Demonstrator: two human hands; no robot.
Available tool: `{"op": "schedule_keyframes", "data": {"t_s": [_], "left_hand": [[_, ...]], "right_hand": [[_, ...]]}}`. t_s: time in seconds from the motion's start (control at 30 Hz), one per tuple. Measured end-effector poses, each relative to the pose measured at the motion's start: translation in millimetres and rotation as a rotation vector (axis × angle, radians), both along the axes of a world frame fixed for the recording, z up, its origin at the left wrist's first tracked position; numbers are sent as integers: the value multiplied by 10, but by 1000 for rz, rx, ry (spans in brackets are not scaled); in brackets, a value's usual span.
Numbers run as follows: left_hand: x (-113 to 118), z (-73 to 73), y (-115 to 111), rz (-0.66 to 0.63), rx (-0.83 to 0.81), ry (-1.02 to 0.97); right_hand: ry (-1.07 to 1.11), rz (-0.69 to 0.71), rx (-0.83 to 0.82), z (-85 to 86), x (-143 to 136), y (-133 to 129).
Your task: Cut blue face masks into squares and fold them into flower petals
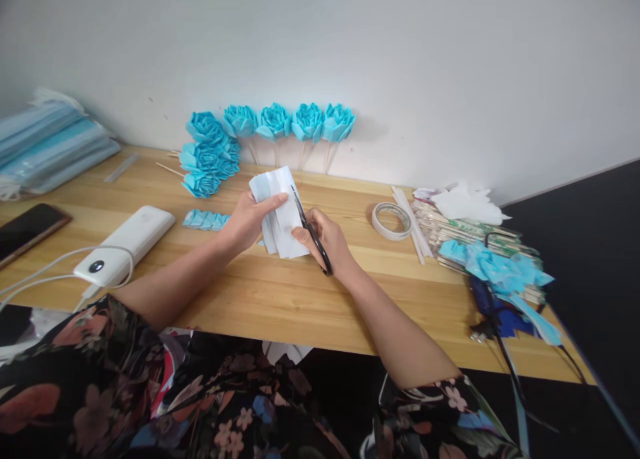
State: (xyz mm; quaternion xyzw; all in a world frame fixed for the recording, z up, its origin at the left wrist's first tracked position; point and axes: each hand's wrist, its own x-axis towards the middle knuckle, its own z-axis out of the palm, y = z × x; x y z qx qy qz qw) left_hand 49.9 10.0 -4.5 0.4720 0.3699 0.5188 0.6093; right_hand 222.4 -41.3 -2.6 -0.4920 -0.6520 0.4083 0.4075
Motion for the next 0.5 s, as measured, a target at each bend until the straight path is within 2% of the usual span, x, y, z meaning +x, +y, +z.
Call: {"op": "schedule_keyframes", "data": {"t_s": [0.5], "left_hand": [[17, -14, -10, -18, -33, -26]], "right_hand": [[30, -32, -10, 37, -44, -27]]}}
